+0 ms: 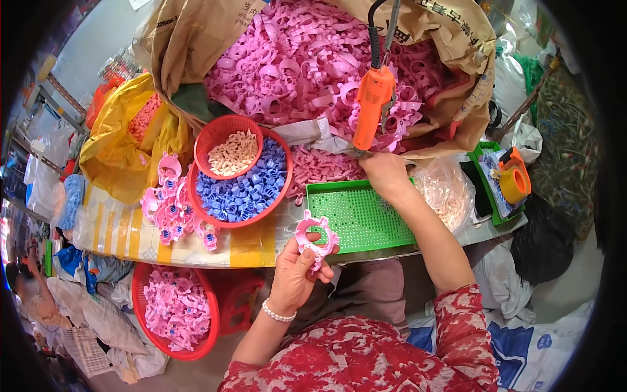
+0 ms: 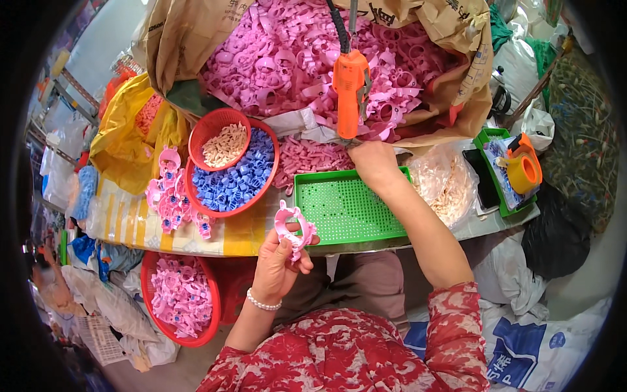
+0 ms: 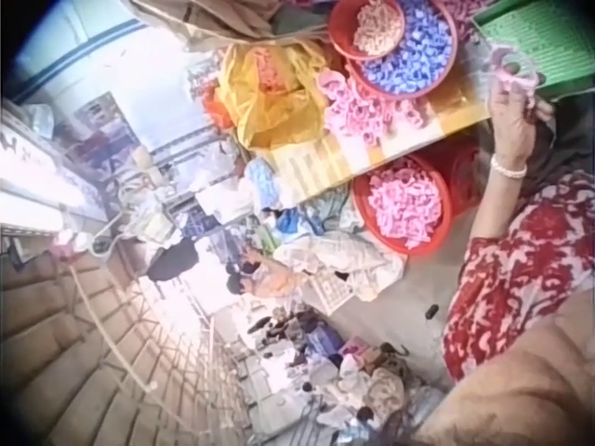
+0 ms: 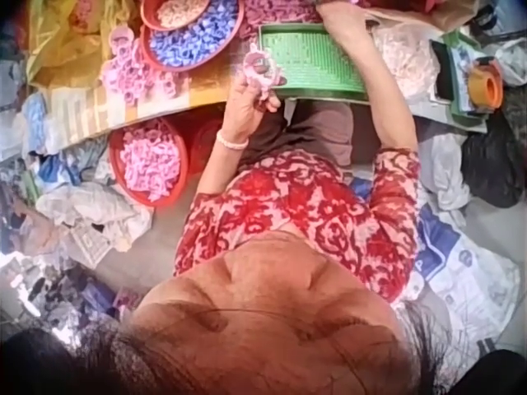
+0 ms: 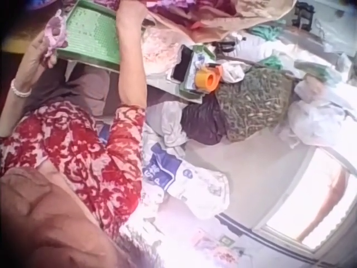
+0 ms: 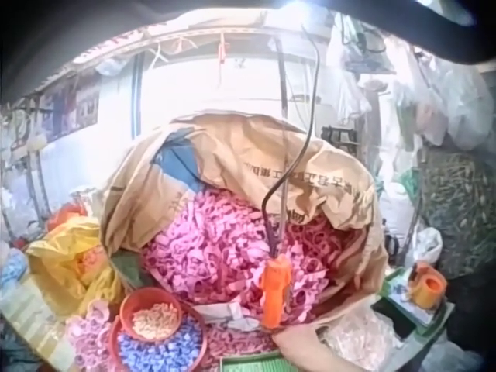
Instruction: Use a hot glue gun to assemble small toy components onto a pink plastic frame.
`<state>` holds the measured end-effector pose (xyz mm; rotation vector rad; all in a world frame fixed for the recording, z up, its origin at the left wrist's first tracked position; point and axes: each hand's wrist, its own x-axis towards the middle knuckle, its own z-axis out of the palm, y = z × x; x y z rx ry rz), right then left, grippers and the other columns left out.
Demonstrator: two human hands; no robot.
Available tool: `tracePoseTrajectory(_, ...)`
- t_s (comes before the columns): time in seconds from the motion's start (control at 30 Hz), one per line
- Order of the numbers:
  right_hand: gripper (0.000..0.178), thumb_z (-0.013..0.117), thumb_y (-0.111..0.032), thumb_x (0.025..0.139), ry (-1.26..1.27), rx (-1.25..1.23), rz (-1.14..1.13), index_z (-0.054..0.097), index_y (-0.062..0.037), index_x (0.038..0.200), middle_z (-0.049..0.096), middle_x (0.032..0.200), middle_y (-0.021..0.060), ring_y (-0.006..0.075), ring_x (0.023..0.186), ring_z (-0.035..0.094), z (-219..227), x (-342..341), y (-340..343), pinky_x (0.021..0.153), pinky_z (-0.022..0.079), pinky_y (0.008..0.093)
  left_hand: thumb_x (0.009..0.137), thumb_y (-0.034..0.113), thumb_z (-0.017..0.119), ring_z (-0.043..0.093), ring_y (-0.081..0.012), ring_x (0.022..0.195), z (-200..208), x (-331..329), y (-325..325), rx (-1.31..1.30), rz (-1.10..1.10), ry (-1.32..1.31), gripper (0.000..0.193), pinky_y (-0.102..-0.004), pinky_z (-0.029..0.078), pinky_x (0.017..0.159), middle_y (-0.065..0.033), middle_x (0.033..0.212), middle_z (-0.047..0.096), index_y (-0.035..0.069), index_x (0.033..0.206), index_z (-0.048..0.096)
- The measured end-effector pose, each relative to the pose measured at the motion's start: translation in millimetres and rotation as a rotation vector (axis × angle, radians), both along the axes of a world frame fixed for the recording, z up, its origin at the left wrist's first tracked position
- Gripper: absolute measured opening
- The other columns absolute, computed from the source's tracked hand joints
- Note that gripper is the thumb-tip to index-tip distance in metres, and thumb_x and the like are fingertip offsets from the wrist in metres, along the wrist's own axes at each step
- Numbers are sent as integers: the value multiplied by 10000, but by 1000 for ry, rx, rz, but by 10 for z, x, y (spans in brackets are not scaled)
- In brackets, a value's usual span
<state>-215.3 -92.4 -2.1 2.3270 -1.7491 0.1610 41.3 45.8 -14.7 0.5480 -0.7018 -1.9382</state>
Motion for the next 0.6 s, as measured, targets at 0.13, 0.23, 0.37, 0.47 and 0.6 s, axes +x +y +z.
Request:
tracePoseTrajectory(0.13,153,515,-143,785,19,51,-18,643,-79,839,626,714,157,344,730,639,90,59,3,643,497,479,949,210,526,654,-170,661,70,22,4,1,-45,-14,386,-241,538,550,-203,1070,626,49,1287,428)
tracePoseTrajectory(0.23,133,530,-102,748,-33,8,-12,645,-60,800,652,741,152,338,724,648,124,-12,62,624,502,466,957,218,512,655,-174,665,95,33,19,22,-54,2,400,-245,538,552,-206,1080,621,43,1303,415)
tracePoseTrajectory(0.37,112,538,-106,744,-144,-51,2,604,-50,817,613,710,167,357,703,620,156,-86,192,627,482,484,979,241,462,657,-180,678,75,85,13,53,-68,73,385,-259,541,556,-214,1096,612,38,1303,414)
tracePoseTrajectory(0.47,94,576,-85,724,-228,-206,70,587,-33,802,597,689,154,368,688,604,229,-72,375,613,472,477,995,271,411,658,-186,693,54,120,-8,97,-88,173,388,-271,545,575,-222,1111,604,42,1309,407)
tracePoseTrajectory(0.6,68,593,-33,723,-633,-52,88,560,-12,779,596,684,132,287,625,599,411,76,754,568,459,375,999,281,392,656,-192,701,61,89,-49,65,-110,124,399,-275,548,613,-225,1105,604,47,1322,388)
